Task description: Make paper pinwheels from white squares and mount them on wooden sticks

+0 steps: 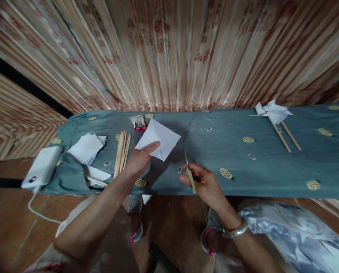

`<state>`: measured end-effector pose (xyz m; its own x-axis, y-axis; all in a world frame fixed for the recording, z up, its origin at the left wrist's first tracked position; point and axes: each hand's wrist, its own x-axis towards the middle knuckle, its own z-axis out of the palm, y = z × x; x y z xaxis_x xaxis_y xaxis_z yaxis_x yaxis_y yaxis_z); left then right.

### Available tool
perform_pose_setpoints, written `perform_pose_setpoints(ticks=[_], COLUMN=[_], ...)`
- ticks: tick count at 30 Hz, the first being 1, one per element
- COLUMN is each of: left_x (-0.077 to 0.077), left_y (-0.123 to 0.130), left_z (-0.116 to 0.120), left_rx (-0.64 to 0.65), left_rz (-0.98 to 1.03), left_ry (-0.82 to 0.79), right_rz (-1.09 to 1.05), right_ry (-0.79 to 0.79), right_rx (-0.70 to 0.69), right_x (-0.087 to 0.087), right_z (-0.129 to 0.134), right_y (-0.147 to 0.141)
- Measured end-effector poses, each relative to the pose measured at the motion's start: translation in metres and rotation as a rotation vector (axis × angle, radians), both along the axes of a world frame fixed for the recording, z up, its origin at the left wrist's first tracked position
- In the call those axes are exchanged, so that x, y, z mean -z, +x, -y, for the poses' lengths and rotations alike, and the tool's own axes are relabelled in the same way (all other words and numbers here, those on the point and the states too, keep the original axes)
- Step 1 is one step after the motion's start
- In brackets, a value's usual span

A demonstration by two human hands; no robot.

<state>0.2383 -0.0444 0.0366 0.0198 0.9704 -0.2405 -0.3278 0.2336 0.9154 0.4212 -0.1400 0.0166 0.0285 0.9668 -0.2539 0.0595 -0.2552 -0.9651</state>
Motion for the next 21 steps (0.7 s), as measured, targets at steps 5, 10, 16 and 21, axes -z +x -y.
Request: perform_pose_setpoints(ticks=[5, 10, 16, 21], left_x=[0.005, 0.009, 0.012, 0.013], left_y=[0.009, 0.015, 0.016, 0.018], left_z=[0.012, 0.022, 0.029, 0.033], left_rx=[0.155, 0.378, 0.435, 0.394], left_rz=[-0.129, -0.249, -0.287, -0.175], left_ry=[-0.044, -0.052, -0.045, -0.069], right_rz=[-0.045, -0.208, -0.271, -0.254], right_ry=[0.119, 0.107, 0.038, 0.074], right_rx=[0.272, 0.34, 0.289, 0.327], right_x=[-0.004, -0.002, -0.01, -0.018], right_z=[-0.016, -0.025, -0.027, -0.028], right_y=[0.014, 0.018, 0.005, -0.004])
